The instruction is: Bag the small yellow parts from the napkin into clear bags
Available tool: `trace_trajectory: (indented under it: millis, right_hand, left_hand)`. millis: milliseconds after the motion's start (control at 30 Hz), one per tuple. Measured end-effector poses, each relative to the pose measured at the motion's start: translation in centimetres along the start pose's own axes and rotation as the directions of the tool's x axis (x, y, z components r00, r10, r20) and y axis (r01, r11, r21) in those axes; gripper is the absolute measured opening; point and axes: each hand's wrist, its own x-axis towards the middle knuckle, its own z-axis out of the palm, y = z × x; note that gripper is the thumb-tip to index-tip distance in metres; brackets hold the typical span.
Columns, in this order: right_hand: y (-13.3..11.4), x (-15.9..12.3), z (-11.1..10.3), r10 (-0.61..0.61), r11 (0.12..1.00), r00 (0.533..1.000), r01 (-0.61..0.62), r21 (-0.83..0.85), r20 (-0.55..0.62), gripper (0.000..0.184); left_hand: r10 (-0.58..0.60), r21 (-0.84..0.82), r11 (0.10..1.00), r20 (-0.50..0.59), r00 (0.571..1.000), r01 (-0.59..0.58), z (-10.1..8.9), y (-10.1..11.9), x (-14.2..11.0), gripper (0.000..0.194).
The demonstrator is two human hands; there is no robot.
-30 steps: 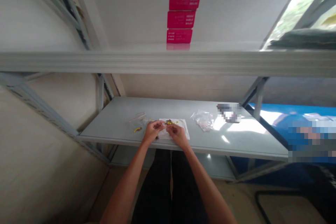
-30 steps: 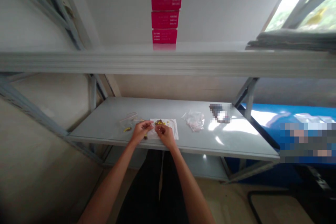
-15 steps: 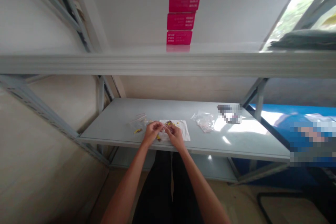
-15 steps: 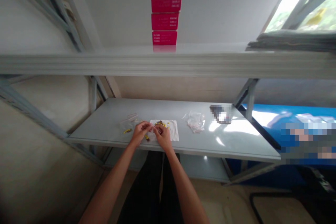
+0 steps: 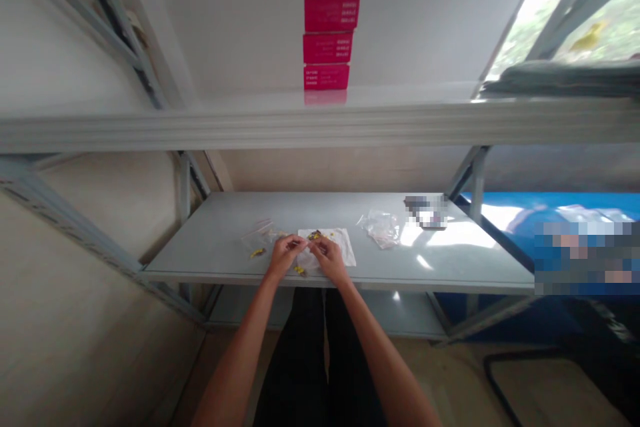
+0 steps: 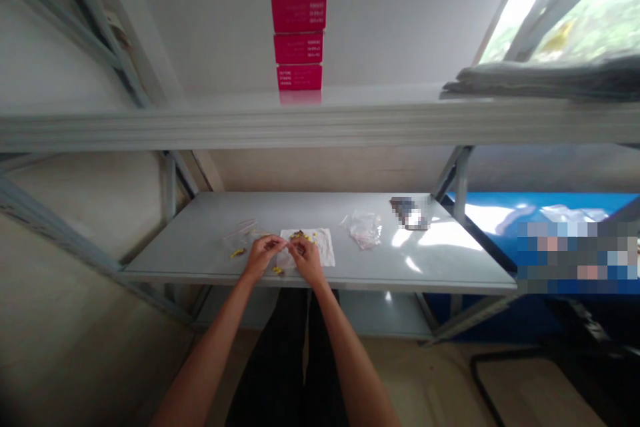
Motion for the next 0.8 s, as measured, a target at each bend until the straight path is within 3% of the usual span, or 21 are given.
trace_trajectory:
  millis: [267, 433, 633, 800]
  right_hand:
    - [0.05, -0.03, -0.06, 0.022, 1.000, 0.999, -0.022, -0.008, -0.026, 0.033]
    - [0.64, -0.05, -0.01, 0.085, 0.996, 0.995, -0.084, 0.012, -0.059, 0.037]
    - [0.55, -0.35, -0.15, 0.022, 1.000, 1.000, -0.022, 0.005, -0.021, 0.033]
    - [0.35, -0.34, 0.20, 0.072, 0.996, 0.996, -0.074, -0.046, -0.054, 0.036]
  left_hand:
    - [-0.019, -0.028, 0.999, 0.053, 0.998, 0.021, 0.11, 0.04, 0.17, 0.035]
    - [-0.034, -0.073, 0.997, -0.059, 0.998, 0.029, 0.12, -0.32, 0.19, 0.036]
    - [-0.042, -0.068, 0.997, 0.044, 0.998, 0.045, 0.22, -0.62, 0.37, 0.035]
    - [-0.043, -0.063, 0.997, -0.064, 0.997, 0.038, 0.17, -0.68, 0.23, 0.032]
